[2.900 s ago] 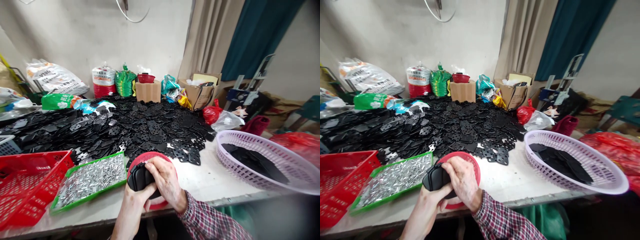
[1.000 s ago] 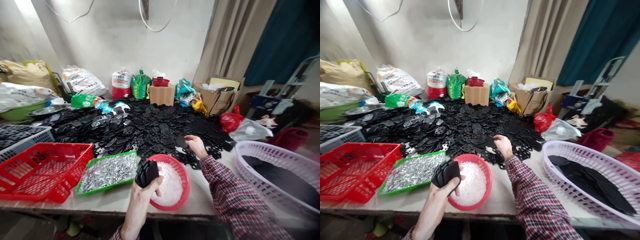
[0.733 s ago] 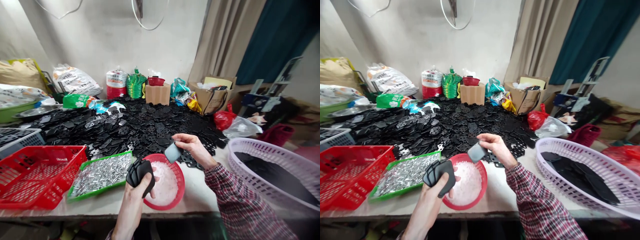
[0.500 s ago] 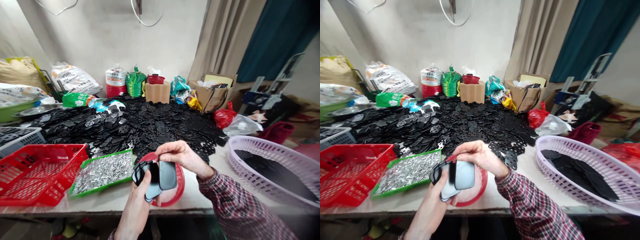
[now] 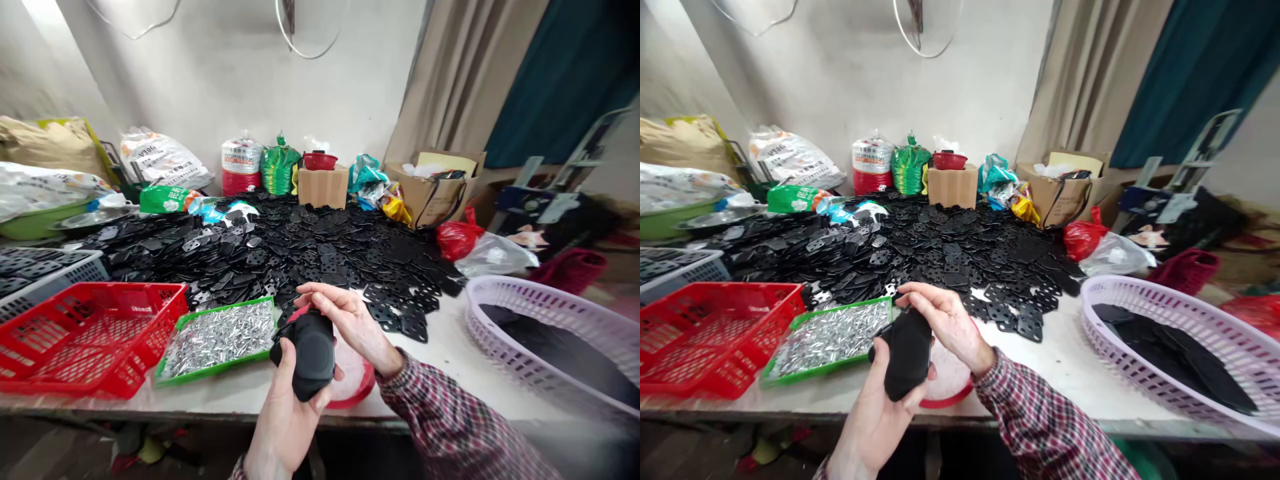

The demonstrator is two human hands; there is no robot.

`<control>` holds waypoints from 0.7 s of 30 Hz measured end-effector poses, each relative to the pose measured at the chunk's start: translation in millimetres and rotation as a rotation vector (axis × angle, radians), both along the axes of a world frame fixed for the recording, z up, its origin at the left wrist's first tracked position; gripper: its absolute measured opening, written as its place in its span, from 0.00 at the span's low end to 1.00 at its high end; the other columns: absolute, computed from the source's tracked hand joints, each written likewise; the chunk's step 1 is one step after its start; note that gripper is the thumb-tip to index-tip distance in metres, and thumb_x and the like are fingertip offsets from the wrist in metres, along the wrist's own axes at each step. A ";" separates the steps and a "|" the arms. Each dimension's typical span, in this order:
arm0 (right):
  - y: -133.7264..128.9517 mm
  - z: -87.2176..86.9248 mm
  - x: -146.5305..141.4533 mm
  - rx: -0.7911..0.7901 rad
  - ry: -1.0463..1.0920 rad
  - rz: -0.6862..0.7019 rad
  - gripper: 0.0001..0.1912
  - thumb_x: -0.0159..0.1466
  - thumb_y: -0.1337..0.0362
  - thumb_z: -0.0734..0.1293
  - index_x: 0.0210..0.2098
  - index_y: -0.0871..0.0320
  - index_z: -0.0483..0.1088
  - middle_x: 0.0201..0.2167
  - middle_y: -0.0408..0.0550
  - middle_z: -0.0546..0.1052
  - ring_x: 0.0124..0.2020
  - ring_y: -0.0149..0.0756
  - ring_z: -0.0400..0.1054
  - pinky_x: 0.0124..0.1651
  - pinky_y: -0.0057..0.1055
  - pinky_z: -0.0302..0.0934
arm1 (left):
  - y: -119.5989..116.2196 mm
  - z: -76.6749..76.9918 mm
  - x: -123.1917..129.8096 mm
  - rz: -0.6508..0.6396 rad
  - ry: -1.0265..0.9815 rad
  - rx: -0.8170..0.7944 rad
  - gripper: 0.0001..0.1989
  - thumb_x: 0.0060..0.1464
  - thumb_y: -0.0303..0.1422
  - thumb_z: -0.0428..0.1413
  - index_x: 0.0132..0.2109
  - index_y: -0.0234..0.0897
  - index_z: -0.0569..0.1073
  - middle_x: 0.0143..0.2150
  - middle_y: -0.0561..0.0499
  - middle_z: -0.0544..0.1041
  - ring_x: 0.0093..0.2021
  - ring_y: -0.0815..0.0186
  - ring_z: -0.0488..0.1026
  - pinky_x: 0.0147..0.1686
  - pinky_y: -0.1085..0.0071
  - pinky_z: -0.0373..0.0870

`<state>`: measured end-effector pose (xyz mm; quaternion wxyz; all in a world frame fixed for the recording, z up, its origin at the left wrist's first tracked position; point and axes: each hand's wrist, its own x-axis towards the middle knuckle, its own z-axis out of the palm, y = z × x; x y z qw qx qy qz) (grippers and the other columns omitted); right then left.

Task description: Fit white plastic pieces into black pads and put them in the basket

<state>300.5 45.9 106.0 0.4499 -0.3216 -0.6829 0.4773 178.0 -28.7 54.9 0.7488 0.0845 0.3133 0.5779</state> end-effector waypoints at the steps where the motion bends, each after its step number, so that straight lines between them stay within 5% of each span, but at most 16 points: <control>1: -1.7 0.9 2.4 0.005 -0.021 0.006 0.18 0.67 0.54 0.63 0.50 0.56 0.74 0.43 0.48 0.80 0.44 0.38 0.74 0.44 0.31 0.69 | 0.0 -1.0 -0.8 0.013 0.004 0.002 0.22 0.52 0.48 0.60 0.47 0.36 0.77 0.37 0.46 0.82 0.33 0.62 0.79 0.36 0.67 0.76; 5: -13.0 1.5 4.5 0.026 -0.174 -0.006 0.20 0.57 0.57 0.73 0.48 0.53 0.75 0.44 0.45 0.77 0.44 0.40 0.72 0.43 0.32 0.69 | -0.6 -0.4 3.5 0.057 0.020 0.032 0.22 0.53 0.47 0.60 0.48 0.36 0.75 0.43 0.44 0.81 0.40 0.59 0.79 0.41 0.64 0.77; 11: -24.1 -13.1 -4.2 0.040 -0.152 -0.148 0.08 0.59 0.64 0.69 0.40 0.54 0.75 0.39 0.43 0.76 0.42 0.37 0.70 0.45 0.32 0.65 | -4.5 -1.7 13.3 0.070 0.182 0.031 0.24 0.55 0.47 0.58 0.57 0.45 0.69 0.59 0.44 0.74 0.58 0.52 0.71 0.48 0.57 0.75; 18: -20.6 -35.0 -8.6 0.192 -0.113 -0.358 0.06 0.65 0.63 0.64 0.33 0.55 0.71 0.32 0.41 0.75 0.36 0.32 0.67 0.42 0.28 0.60 | -11.5 -16.8 10.7 0.097 0.962 0.224 0.42 0.36 0.30 0.70 0.61 0.44 0.67 0.64 0.40 0.67 0.61 0.44 0.66 0.62 0.52 0.59; 21: -14.6 -40.3 -12.1 0.216 -0.079 -0.410 0.15 0.69 0.59 0.61 0.27 0.55 0.68 0.27 0.40 0.73 0.31 0.31 0.65 0.38 0.27 0.58 | -12.6 -19.1 12.7 0.080 1.010 0.221 0.40 0.39 0.31 0.69 0.61 0.43 0.68 0.63 0.39 0.68 0.63 0.43 0.63 0.64 0.49 0.53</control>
